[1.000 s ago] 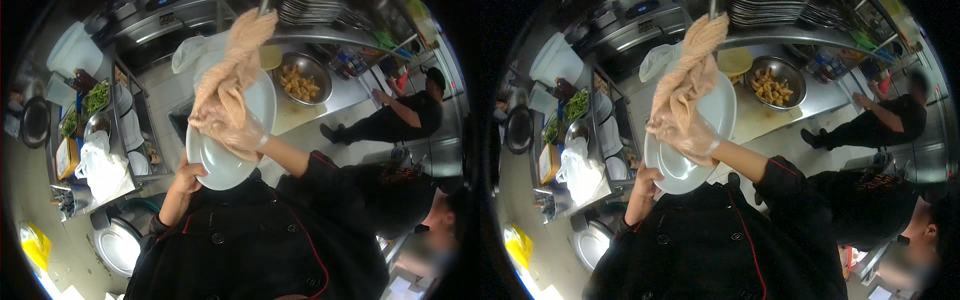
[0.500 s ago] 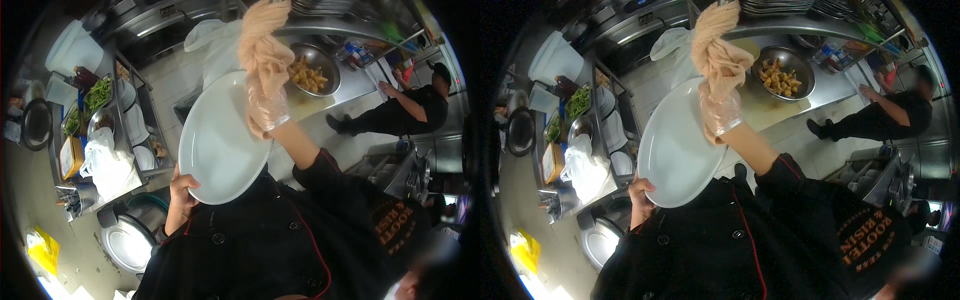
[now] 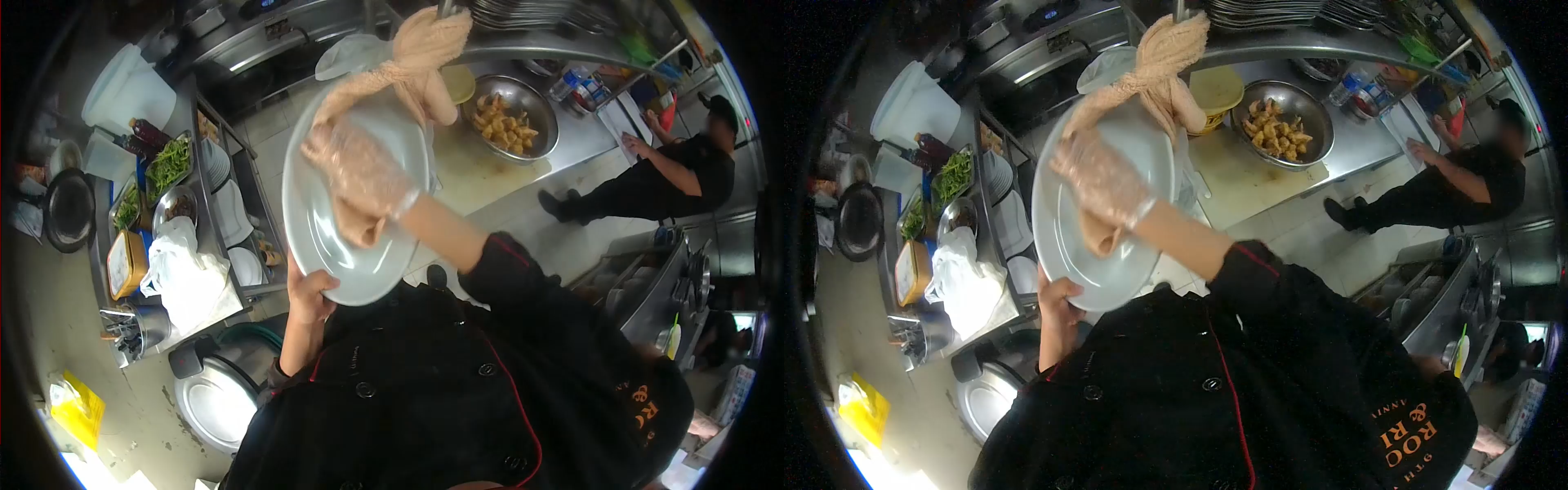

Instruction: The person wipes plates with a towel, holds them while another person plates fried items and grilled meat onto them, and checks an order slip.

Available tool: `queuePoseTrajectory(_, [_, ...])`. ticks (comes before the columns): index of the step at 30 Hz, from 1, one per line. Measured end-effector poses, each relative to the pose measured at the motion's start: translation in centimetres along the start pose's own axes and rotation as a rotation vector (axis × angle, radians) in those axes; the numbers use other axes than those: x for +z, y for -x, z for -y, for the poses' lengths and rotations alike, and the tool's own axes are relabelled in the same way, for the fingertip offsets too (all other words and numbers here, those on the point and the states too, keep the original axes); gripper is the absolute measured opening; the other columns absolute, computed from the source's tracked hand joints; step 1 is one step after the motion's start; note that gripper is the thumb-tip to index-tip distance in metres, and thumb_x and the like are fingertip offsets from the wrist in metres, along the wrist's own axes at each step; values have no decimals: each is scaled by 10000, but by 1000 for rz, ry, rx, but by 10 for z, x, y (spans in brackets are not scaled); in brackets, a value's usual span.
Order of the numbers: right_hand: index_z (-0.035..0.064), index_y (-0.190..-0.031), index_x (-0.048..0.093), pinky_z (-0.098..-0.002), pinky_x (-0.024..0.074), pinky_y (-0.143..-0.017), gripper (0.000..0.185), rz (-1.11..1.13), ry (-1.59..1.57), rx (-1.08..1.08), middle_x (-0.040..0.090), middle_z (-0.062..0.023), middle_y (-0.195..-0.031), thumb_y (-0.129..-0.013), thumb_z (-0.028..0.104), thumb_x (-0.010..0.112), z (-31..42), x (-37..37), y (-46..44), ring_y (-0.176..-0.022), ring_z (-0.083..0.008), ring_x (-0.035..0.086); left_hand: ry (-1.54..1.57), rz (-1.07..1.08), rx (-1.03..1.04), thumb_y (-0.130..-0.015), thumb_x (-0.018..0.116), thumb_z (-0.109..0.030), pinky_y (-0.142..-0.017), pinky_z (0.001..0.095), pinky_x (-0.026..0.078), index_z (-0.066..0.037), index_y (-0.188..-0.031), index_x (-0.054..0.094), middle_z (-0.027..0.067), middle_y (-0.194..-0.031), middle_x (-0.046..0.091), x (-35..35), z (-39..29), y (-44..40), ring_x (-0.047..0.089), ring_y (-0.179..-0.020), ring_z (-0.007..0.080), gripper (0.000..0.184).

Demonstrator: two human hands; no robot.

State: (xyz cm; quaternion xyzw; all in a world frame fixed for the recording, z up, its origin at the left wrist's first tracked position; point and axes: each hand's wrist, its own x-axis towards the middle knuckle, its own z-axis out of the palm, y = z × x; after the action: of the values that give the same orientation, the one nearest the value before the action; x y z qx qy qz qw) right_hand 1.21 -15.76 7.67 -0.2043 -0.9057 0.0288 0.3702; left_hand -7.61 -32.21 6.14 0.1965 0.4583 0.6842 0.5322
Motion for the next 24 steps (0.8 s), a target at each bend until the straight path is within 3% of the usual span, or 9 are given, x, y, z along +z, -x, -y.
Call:
queuePoseTrajectory(4, [43, -1041, 519, -398, 403, -875, 267, 158, 12, 292, 553, -134, -971, -810, 176, 494, -55, -10, -11, -1000, -291, 520, 58, -72, -89, -478, 448, -54, -762, 359, 505, 28, -1247, 381, 181, -1030, 542, -17, -7, 20, 568, -888, 313, 776])
queuePoseTrajectory(7, [69, -1018, 531, -422, 400, -853, 232, 179, 247, 220, 558, -127, -941, -829, 199, 494, -52, -15, 0, -961, -299, 535, 32, -89, -112, -485, 442, -60, -758, 356, 502, 28, -1251, 389, 182, -1027, 550, -53, -6, 28, 567, -885, 313, 773])
queuePoseTrajectory(10, [70, -991, 569, -431, 416, -716, 210, -143, 208, 100, 557, -142, -835, -829, 195, 520, -69, -6, 29, -807, -324, 540, -1, -157, -87, -466, 455, -94, -756, 353, 498, 40, -1254, 388, 179, -1015, 554, -84, -16, 41, 564, -872, 302, 802])
queuePoseTrajectory(13, [82, -980, 591, -409, 441, -684, 209, 201, 110, 199, 577, -152, -837, -810, 200, 559, -57, -36, 47, -775, -317, 555, 55, -215, 8, -449, 459, -97, -733, 329, 503, 96, -1188, 421, 184, -969, 575, -110, -35, 49, 579, -822, 308, 765])
queuePoseTrajectory(15, [64, -1005, 589, -385, 458, -666, 249, 307, -41, 224, 604, -136, -868, -804, 210, 581, -30, -78, 37, -779, -285, 581, 170, -156, -22, -408, 480, -64, -751, 373, 511, 101, -1208, 404, 211, -963, 574, -168, -34, 53, 594, -802, 334, 820])
queuePoseTrajectory(16, [65, -1018, 591, -363, 462, -661, 271, 316, -249, 349, 606, -123, -879, -811, 239, 584, -25, -83, 36, -782, -263, 585, 263, -128, 6, -387, 490, -48, -728, 382, 517, 137, -1200, 383, 233, -924, 581, -180, -36, 53, 601, -755, 355, 840])
queuePoseTrajectory(19, [85, -1059, 602, -273, 466, -656, 354, 162, -1109, 964, 584, -74, -900, -855, 372, 576, -20, -89, 38, -798, -183, 573, 200, 69, -15, -369, 494, -38, -717, 388, 520, 147, -1197, 379, 252, -910, 583, -177, -57, 36, 602, -738, 375, 856])
queuePoseTrajectory(20, [-28, -1071, 555, -332, 500, -730, 399, 234, -1022, 845, 619, -98, -997, -852, 305, 567, -17, -91, 32, -875, -195, 609, 187, 159, -53, -351, 507, -45, -711, 390, 520, 158, -1191, 378, 264, -908, 584, -185, -55, 23, 603, -739, 388, 874])
queuePoseTrajectory(24, [-16, -1106, 545, -296, 467, -783, 357, 596, -904, 596, 611, -107, -1011, -863, 245, 575, 2, -110, 37, -896, -188, 583, 130, 539, -435, -404, 534, -91, -853, 370, 461, 119, -1285, 308, 281, -1084, 530, -169, -46, -44, 578, -917, 377, 934])
